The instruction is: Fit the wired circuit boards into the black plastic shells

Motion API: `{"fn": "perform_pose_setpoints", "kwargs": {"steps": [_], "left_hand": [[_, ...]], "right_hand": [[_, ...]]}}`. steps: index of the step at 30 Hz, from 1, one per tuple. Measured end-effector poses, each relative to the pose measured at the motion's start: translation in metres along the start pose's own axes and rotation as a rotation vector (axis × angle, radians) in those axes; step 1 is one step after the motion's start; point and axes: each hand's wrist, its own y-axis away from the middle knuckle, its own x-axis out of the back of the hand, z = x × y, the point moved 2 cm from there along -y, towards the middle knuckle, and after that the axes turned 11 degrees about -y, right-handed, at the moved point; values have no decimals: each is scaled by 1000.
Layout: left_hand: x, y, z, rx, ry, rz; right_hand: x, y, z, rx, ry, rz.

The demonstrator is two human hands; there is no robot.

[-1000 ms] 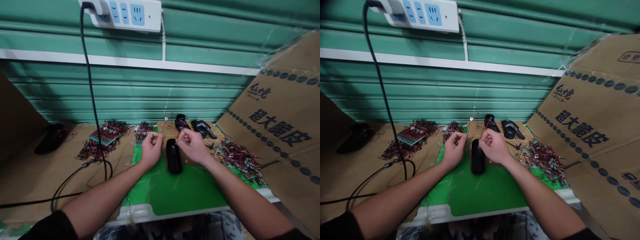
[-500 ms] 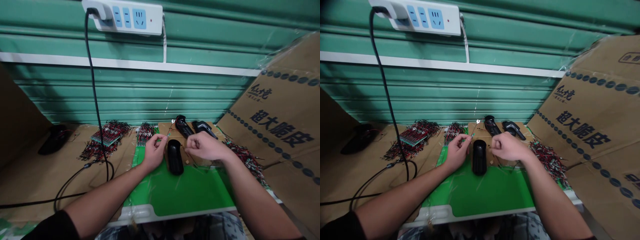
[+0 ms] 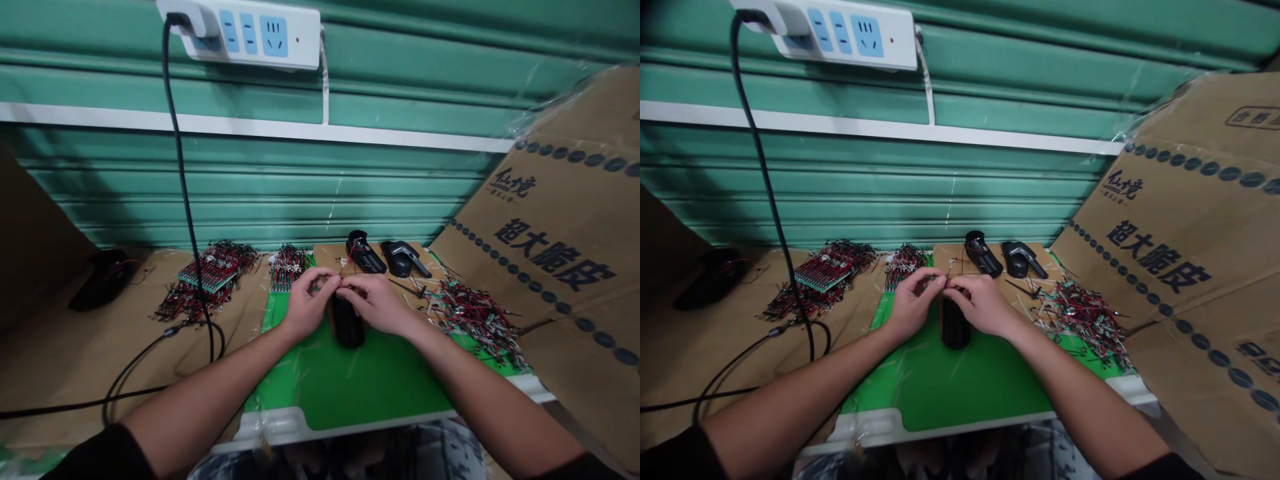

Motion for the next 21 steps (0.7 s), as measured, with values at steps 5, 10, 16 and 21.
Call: {"fn": "perform_pose_setpoints", "kwargs": {"steps": [5,10,16,21], "left_hand": [[0,-2,-2,-20,-3,-7],[0,-2,-7,143,99,7],[-1,0,-7,128,73,-39],[-1,3,-4,78,40,-69]], "right_hand": [[-4,1,1,-65,-87,-37],[-5,0,17,-267,-409,56],[0,-4,23,-346,-668,217],[1,-4,21,-340,-639,218]]}}
